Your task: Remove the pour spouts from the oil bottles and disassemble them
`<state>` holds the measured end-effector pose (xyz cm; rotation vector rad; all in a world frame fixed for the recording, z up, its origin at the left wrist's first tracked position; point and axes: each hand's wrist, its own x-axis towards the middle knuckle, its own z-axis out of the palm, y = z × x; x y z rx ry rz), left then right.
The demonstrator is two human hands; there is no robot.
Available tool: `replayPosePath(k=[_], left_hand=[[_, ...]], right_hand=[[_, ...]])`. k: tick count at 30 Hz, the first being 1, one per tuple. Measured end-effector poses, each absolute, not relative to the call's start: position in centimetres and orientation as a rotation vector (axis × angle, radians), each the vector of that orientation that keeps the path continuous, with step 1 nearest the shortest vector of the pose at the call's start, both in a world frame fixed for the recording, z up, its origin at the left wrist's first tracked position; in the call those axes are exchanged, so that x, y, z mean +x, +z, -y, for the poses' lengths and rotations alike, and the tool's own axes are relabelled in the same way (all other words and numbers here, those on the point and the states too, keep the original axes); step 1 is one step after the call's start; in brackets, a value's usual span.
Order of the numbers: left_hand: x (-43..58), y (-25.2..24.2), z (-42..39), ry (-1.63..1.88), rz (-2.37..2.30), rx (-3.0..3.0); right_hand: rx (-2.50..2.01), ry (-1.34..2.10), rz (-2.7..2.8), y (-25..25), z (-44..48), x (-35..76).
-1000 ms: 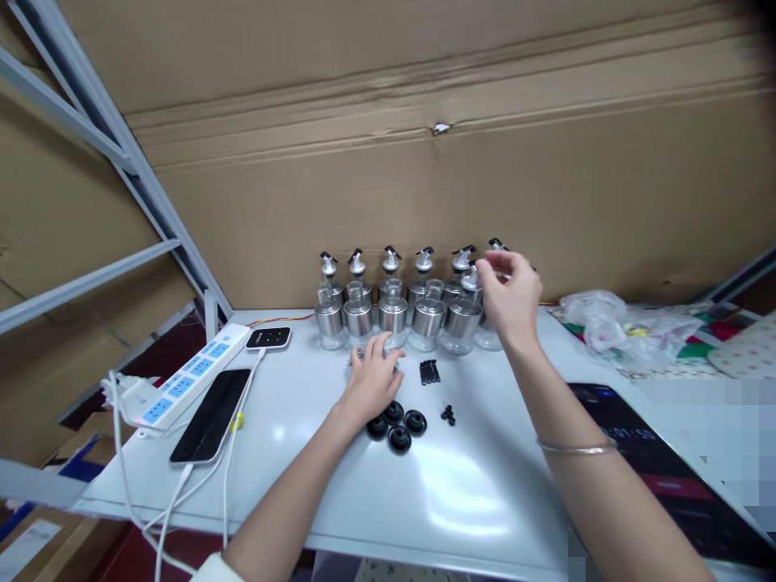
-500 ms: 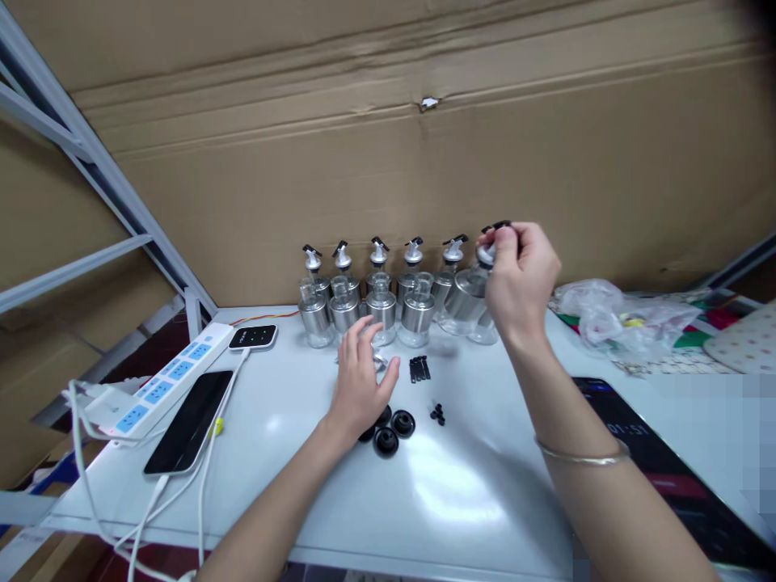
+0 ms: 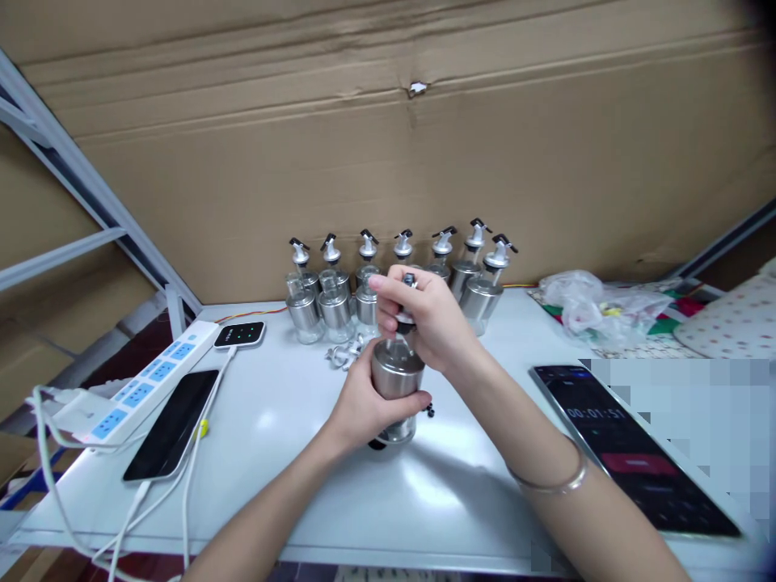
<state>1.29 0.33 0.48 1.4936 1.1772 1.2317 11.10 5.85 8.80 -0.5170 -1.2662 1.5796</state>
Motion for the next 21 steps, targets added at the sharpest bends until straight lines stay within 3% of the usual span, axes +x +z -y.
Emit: replayPosePath(k=[6, 13, 21], left_hand=[[1.4, 1.3, -0.1, 1.174, -1.079, 1.332], [1.6, 1.2, 0.2, 1.161, -1.151, 1.342], [1.2, 0.9, 0.0, 1.097, -1.116, 1.356]], right_hand=[[-0.685, 1.438, 1.373, 8.2, -6.5, 10.9], [-1.155, 0.514, 1.867, 8.2, -7.5, 12.5], [-1.223, 0.543, 2.044, 8.5, -8.3, 14.0]])
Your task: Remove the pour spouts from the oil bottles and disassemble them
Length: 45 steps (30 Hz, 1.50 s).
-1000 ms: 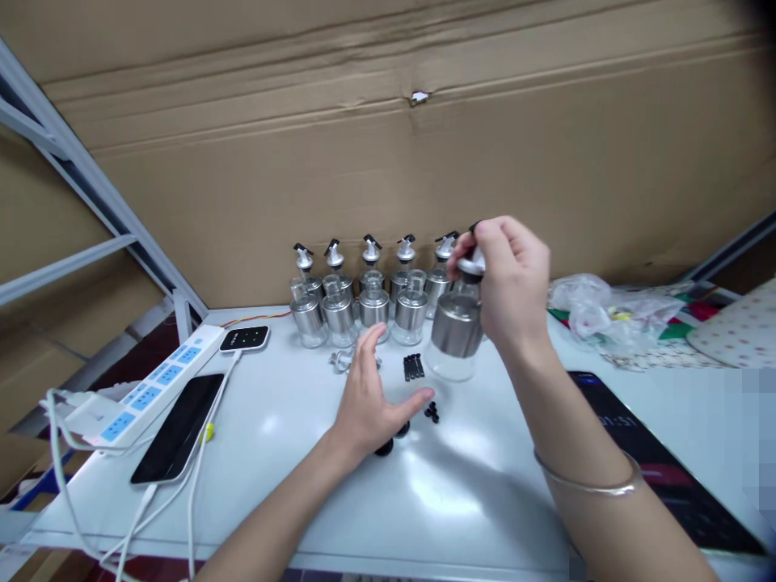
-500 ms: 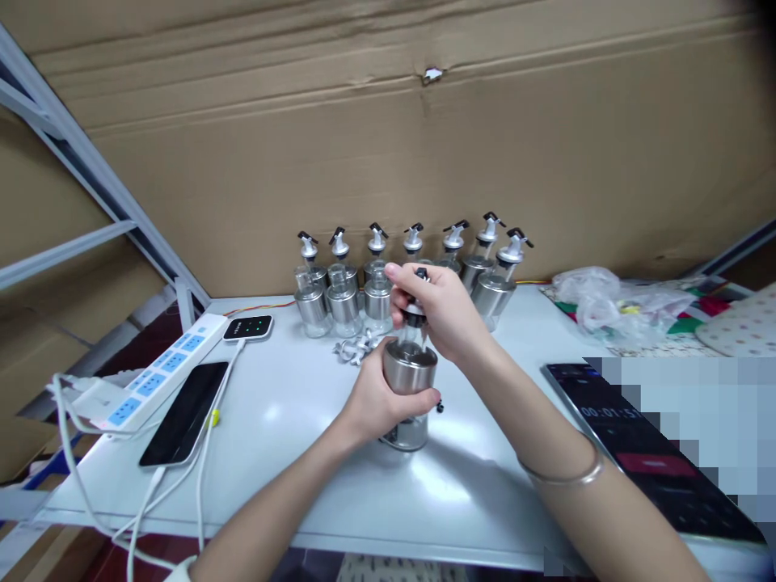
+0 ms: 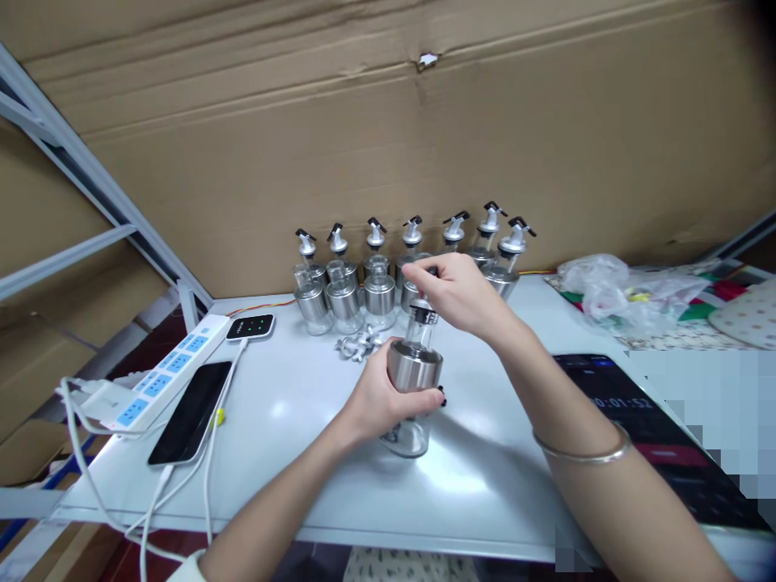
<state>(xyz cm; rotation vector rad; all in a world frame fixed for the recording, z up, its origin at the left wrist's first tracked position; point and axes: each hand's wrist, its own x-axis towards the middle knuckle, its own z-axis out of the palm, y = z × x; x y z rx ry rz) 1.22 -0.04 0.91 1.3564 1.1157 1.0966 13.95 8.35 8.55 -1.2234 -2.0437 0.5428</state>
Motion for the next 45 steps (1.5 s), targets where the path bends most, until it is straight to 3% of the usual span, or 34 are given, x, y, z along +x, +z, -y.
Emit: replayPosePath(k=[17, 23, 29, 37, 45], left_hand=[[0.5, 0.2, -0.1, 0.688, -0.110, 0.535], [1.3, -0.8, 2.1, 0.379, 0.068, 0.662], [1.0, -0.8, 2.2, 0.470, -0.102, 0.671], [0.4, -0.7, 1.3, 0.589, -0.223, 0.602], [1.0, -0.3, 0.8, 0.831, -0.295, 0.637]], right_hand=[[-0.966, 0.981, 1.683, 7.8, -9.5, 13.0], [-0.915, 1.052, 1.122, 7.8, -12.1, 16.6], [-0.830, 1.311, 1.736, 9.5, -10.5, 20.6], [-0.670, 1.645, 2.479, 10.4, -7.7, 17.3], [-0.769, 1.287, 2.245, 10.7, -8.8, 19.2]])
